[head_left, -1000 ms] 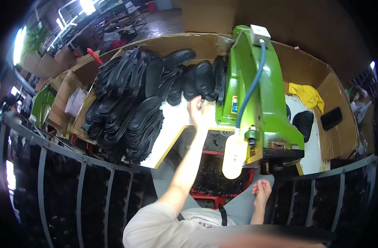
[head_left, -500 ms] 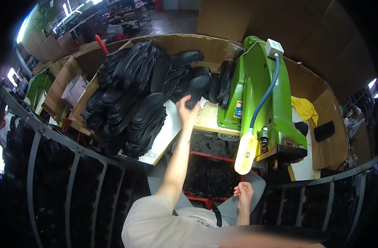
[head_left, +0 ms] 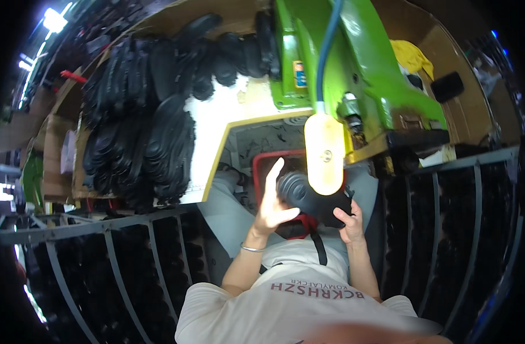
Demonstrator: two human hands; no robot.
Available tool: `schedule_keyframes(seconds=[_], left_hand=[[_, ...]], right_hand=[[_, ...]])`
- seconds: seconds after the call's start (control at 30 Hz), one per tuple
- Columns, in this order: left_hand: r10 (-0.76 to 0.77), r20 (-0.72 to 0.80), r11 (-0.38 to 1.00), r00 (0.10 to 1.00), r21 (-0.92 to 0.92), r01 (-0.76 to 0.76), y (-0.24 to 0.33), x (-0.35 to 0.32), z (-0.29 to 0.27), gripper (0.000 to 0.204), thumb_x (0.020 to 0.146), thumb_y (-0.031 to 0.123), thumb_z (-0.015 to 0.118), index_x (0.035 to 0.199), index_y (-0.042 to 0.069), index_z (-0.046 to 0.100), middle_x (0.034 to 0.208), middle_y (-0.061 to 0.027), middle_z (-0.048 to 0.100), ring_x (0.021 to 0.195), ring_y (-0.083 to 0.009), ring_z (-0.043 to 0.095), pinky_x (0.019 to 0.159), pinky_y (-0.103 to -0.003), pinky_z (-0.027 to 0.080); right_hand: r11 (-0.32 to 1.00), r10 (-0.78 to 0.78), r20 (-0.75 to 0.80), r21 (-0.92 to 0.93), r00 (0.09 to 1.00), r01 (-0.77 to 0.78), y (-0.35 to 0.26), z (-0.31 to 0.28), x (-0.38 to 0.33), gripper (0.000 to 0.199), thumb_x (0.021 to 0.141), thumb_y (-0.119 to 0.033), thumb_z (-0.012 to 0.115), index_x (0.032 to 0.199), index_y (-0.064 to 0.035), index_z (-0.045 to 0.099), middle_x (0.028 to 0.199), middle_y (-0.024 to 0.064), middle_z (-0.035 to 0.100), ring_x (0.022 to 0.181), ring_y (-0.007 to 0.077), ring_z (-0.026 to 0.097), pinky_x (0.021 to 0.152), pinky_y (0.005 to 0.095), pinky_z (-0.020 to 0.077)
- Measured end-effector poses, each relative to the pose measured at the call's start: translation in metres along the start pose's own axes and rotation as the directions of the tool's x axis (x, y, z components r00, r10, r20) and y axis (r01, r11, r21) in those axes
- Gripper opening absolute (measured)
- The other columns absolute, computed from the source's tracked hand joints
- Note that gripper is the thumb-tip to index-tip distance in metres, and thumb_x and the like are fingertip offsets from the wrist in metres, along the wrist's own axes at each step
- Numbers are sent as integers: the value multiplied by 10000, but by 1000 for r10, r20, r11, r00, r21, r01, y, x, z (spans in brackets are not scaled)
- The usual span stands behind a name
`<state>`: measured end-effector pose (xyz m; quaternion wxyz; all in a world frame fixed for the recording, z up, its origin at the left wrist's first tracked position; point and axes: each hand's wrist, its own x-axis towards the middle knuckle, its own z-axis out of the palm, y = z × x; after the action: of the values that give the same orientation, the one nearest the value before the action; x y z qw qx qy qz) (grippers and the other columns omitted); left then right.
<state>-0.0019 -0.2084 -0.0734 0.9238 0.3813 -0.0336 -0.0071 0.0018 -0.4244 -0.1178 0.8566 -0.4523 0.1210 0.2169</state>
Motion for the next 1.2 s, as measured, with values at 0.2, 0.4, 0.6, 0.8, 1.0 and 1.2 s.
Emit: schedule_keyframes(seconds=[0.2, 0.4, 0.6, 0.8, 1.0, 1.2], left_hand=[[-109, -238, 930, 965, 319, 184, -55, 19, 38, 232, 795, -24, 674, 1014, -37, 598, 880, -46, 646, 778, -114, 611, 709, -246, 512], [38, -198, 716, 980, 690, 111, -47, 43, 56, 109, 787, 39, 715, 843, -19, 641, 723, 6, 625, 625, -26, 508, 565, -189, 415], [65, -241, 739, 968, 663, 116, -57, 25, 37, 108, 788, -4, 694, 776, 9, 587, 709, 18, 590, 646, -24, 512, 570, -163, 408], [165, -114, 662, 980, 749, -24, -55, 35, 34, 114, 787, -25, 686, 833, -1, 584, 730, -2, 597, 650, -41, 539, 601, -178, 445], [80, -144, 845, 986, 535, 9, -42, 32, 18, 285, 754, -47, 708, 1009, -18, 584, 887, -29, 618, 806, -92, 580, 733, -223, 477], [118, -194, 873, 974, 488, -8, 9, 12, 8, 292, 777, 6, 687, 1036, -82, 583, 965, -106, 649, 863, -143, 615, 800, -277, 490]], right_hand=[[997, -7, -42, 78, 999, 11, 36, -13, -33, 486, 763, 44, 654, 1217, 17, 484, 1156, 106, 582, 1068, 193, 562, 947, 330, 446], [975, -43, 32, 221, 999, 35, 43, 7, -31, 489, 783, 41, 654, 1240, -1, 486, 1200, 92, 555, 1098, 185, 537, 947, 323, 433], [979, -174, -100, 93, 980, 183, 18, -1, -52, 518, 727, 74, 627, 1221, 51, 474, 1160, 145, 575, 1059, 219, 571, 941, 348, 447], [914, -402, -314, -84, 860, 396, -46, -22, -30, 498, 692, 57, 622, 1162, 12, 463, 1055, 121, 579, 970, 224, 590, 891, 339, 478], [895, -445, -199, -122, 873, 428, -85, -9, 14, 408, 703, 58, 637, 1085, -9, 511, 975, 106, 605, 898, 178, 605, 814, 294, 499], [917, -385, 4, -110, 923, 383, -75, 16, 29, 418, 663, 77, 665, 1045, -42, 545, 971, 61, 618, 860, 132, 602, 796, 261, 486]])
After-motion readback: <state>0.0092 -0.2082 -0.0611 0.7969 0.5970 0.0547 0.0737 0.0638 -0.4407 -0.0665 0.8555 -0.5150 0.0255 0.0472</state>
